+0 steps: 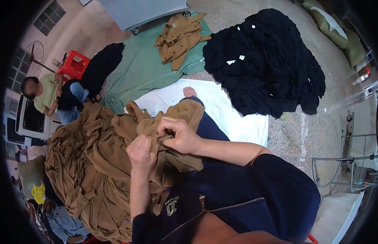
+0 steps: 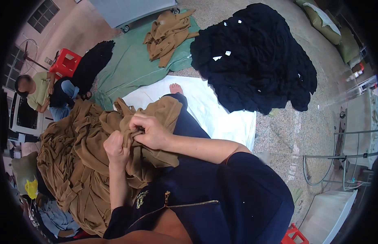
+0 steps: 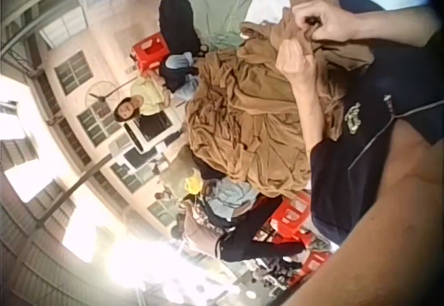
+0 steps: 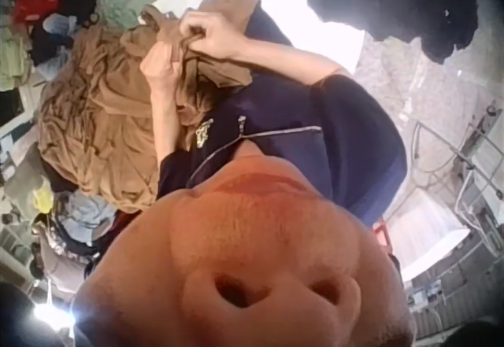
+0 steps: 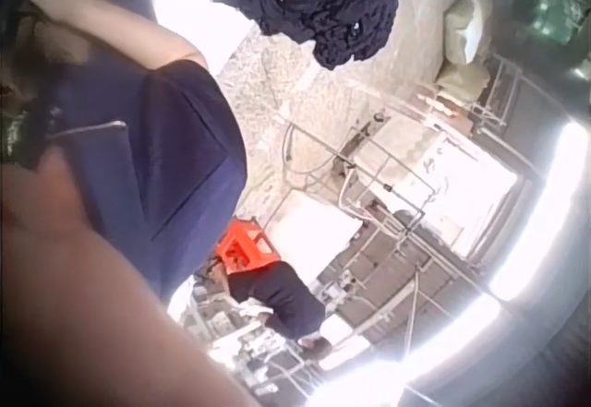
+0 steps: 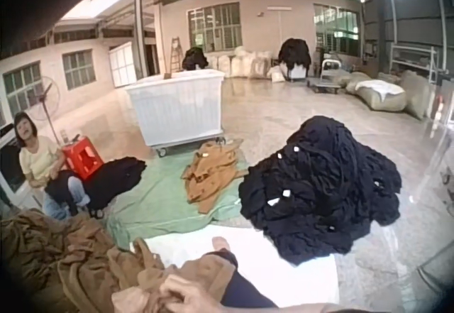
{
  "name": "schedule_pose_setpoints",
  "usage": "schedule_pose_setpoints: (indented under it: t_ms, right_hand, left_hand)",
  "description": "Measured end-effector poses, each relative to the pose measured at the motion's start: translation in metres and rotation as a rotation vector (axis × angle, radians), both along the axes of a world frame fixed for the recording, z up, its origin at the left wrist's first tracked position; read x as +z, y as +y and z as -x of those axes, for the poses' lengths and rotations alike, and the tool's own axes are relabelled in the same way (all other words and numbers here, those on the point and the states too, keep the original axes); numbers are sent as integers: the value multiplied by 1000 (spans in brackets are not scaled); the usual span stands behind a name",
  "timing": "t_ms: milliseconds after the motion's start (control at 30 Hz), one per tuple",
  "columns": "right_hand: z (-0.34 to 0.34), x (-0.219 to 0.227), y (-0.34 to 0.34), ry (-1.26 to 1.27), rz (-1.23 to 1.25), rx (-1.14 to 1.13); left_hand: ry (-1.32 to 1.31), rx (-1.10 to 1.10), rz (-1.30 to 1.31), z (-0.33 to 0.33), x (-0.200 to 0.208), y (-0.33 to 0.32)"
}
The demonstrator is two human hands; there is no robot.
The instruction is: Trimming loose threads and inspecting brown knit cardigans using thread snips.
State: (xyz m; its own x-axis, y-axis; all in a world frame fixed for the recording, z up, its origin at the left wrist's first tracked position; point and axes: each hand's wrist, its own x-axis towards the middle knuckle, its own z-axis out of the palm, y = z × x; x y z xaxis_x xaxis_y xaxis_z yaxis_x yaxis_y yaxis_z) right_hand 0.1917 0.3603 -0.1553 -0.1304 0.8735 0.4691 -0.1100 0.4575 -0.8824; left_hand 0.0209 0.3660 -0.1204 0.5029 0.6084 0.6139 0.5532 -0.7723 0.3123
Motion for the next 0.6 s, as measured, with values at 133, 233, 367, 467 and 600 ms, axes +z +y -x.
schedule_pose_setpoints:
  t_ms: [133,233,367,467,600]
  right_hand:
    - [1,-2,-4,-52,30,-25]
    - [-14,-4,-1,-249,163,153]
    - [-38,1,6,-499,238,482]
    - [-54,-2,31,-537,366,872]
    - [-77,13,118,-796,569,502]
  left_hand:
    - [-24,80,32,2,-6,-7]
    - [-217,112,156,2,-9,-13]
    - [-538,239,244,19,-39,-30]
    - [-715,441,251,36,-65,-47]
    - [-890,656,430,54,-95,-66]
